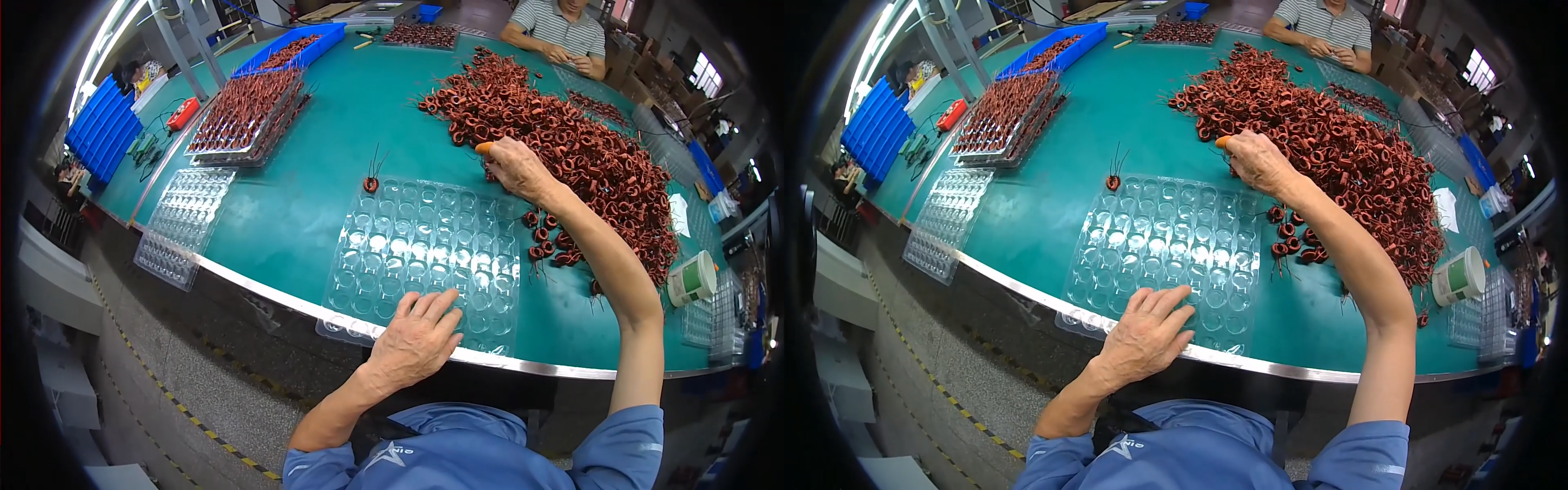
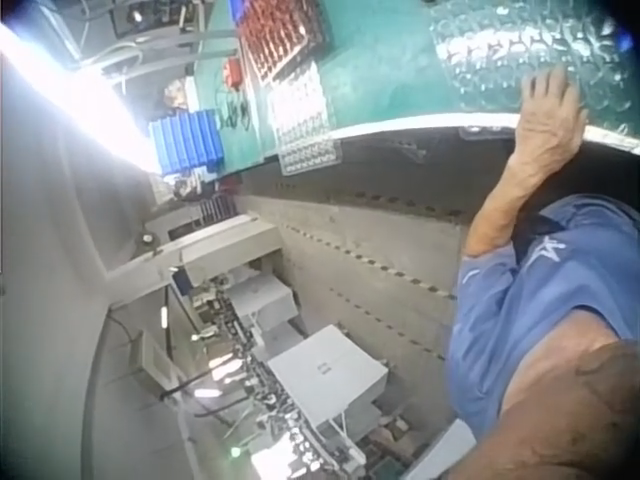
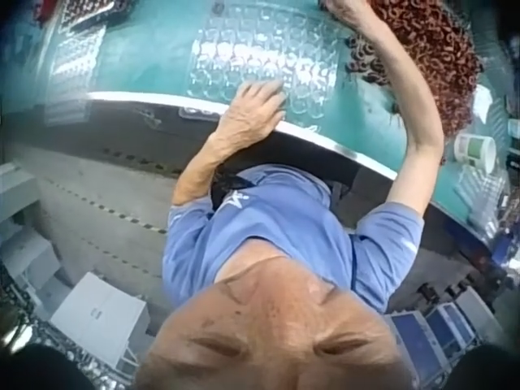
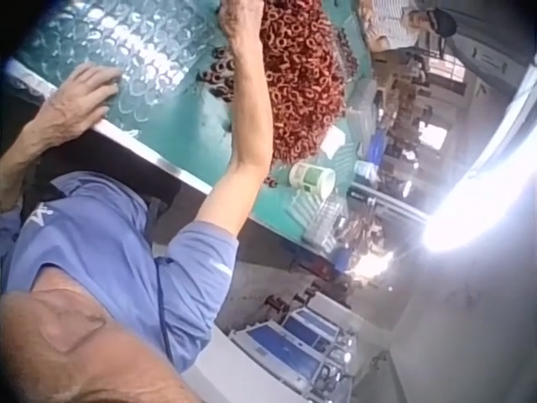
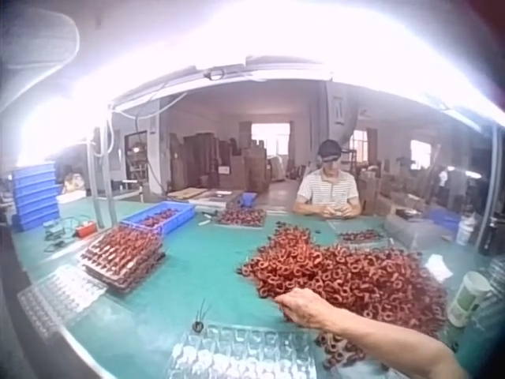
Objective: Manually sorting small copper-wire inductors from a pile and placing them into specialized plastic trays at a workbench.
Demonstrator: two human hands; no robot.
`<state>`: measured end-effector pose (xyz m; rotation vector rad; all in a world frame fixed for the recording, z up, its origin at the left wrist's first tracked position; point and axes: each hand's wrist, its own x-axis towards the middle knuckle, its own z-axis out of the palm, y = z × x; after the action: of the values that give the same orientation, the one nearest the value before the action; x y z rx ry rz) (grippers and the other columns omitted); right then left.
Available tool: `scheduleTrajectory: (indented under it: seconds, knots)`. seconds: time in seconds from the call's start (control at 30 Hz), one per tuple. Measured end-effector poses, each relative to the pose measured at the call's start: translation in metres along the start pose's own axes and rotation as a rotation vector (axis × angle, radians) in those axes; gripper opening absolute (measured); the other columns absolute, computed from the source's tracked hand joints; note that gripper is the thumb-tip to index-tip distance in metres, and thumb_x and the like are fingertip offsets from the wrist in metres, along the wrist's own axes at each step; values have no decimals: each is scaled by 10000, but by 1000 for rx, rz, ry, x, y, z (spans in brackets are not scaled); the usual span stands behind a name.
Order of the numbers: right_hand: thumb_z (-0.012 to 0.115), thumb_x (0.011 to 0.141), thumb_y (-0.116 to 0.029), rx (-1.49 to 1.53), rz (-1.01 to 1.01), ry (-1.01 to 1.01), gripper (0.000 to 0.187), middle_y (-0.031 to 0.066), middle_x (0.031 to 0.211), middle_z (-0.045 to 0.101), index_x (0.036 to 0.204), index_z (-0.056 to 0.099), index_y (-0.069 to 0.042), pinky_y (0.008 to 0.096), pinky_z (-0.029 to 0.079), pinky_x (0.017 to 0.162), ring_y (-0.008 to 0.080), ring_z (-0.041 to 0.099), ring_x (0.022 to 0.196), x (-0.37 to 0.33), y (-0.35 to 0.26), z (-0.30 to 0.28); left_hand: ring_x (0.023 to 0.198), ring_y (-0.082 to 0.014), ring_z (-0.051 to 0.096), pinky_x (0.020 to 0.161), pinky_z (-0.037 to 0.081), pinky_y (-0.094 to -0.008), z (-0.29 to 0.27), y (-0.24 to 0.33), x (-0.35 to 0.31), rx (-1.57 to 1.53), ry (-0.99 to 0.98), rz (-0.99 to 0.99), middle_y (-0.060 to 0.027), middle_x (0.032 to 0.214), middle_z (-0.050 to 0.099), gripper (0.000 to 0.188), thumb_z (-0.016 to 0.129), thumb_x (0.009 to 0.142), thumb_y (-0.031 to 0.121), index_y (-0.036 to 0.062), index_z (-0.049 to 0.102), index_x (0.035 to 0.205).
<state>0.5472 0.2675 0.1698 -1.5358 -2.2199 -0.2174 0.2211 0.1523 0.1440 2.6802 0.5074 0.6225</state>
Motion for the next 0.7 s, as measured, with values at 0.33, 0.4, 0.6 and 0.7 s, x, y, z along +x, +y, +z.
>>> scheduleTrajectory:
  seconds: [0.33,0.4,0.6,0.7]
  knots:
    - [470,819,-43,-128,-4,-112,94,161,754,611,903,507,-22,493,490,659,369,615,781,16,5,30,1111,-289,513,968,360,-422,0,0,0,13,-1,10,-142,1245,510,338,672,790,180,25,582,1077]
    - [493,819,-60,-123,11,-133,70,168,736,615,879,511,-28,500,490,641,377,620,747,17,5,28,1114,-290,512,969,361,-421,1,1,1,30,1,4,-144,1249,509,332,672,789,178,26,584,1071]
    - [587,863,-156,246,481,301,292,168,839,671,1084,553,32,371,527,742,280,663,787,32,7,-25,1117,-295,511,970,361,-428,4,3,6,13,-13,23,-151,1252,510,336,676,782,177,23,587,1067]
    - [591,845,-137,224,310,131,301,212,920,679,1062,584,72,363,531,772,270,673,830,13,-6,-52,1128,-268,500,973,343,-416,3,-2,1,49,-17,9,-146,1258,505,338,658,809,210,27,582,1083]
